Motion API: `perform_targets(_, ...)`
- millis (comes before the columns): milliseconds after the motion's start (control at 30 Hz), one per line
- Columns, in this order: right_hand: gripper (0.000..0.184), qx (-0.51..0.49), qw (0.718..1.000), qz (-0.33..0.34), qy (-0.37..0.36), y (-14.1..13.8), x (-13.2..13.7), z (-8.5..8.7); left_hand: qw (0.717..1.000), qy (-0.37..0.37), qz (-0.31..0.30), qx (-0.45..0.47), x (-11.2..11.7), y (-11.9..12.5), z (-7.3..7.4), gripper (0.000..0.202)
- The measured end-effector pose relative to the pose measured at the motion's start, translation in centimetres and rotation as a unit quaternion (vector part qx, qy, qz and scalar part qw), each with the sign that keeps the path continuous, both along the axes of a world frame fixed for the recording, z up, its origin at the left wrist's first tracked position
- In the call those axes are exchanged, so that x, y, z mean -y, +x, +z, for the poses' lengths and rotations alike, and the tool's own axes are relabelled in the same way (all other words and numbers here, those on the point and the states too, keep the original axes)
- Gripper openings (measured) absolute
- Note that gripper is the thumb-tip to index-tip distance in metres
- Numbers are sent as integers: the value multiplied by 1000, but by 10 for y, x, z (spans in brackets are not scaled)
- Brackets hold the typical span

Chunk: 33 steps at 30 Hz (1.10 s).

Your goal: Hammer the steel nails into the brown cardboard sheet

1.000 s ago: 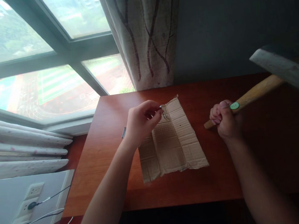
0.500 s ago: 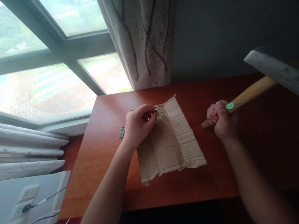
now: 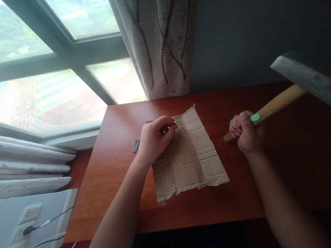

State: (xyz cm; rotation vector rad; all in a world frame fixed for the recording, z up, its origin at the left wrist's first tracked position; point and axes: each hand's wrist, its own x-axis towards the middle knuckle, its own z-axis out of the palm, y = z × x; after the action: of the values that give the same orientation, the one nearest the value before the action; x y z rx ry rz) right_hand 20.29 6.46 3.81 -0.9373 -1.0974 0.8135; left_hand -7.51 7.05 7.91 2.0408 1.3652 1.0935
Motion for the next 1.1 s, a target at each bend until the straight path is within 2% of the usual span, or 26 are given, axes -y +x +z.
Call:
perform_targets(267,47,25,1000,-11,-3,-1,1,-1,1000,-2,-4,2,1,0,-1,7)
perform_targets(467,48,5,1000,4,0,-1,1,-1,1000,4,4,-3,1,0,-1,7)
perform_targets(1100,46,20,1000,-11,-3,-2,2,0,1000,8,1,-26,2,3,3,6)
